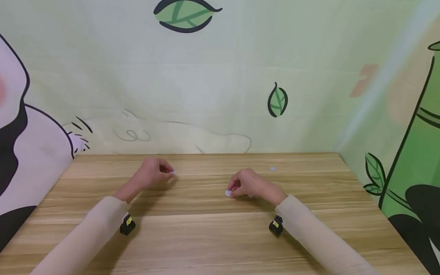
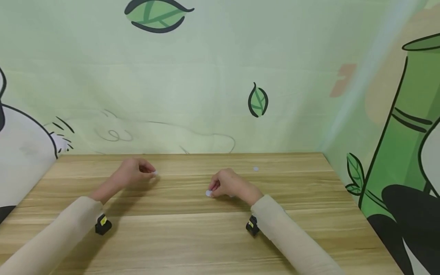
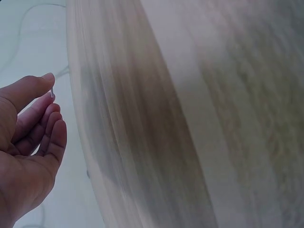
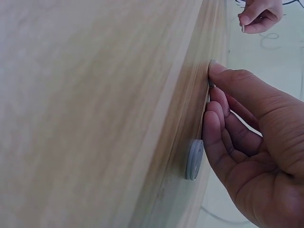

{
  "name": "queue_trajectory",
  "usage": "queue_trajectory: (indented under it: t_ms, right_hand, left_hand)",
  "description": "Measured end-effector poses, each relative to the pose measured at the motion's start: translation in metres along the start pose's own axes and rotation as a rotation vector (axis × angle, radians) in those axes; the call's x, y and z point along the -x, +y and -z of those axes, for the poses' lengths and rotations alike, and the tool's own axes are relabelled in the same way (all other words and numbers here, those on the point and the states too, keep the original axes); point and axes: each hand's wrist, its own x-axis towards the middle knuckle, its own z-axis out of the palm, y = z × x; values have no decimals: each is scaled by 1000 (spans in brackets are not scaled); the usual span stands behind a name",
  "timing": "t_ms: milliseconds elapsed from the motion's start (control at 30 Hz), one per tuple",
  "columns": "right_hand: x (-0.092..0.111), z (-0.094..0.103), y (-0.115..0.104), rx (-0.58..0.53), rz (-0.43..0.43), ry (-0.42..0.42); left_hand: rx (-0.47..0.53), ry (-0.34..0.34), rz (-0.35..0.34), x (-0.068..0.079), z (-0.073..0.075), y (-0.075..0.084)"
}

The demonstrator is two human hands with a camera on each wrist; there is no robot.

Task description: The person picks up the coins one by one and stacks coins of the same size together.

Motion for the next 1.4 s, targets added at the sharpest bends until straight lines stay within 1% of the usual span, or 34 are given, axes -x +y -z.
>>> queue_trajectory:
  t_ms: [167,400,533,767,800,1000,1267,1400]
  right_hand:
    - [0,0,1,5,-3,-2]
    - [1,1,-1,-21,9,-2]
    - [2,1,-3,-17,8,-7]
    - [1,1,-1,-13,11,-4]
    - [0,1,-1,-13,12,-5]
    - [1,2,-2,-13,4,-6]
    - [1,1,-2,-11,-18,-8]
    - [1,1,-3,-18,-26,-9]
  left_hand:
    - [-6,-15,7,2,-1,3]
    - [12,-19,-29,4,-2,7]
    - [11,-21,-19,4,-3,8]
    - [35,-21,-44,5,-4,11]
    - [38,-21,-40,5,-4,11]
    - [38,-34,-46,5,-5,12]
    - [47,-36,-91,6,-8,14]
    - [47,-38,-93,6,-10,15]
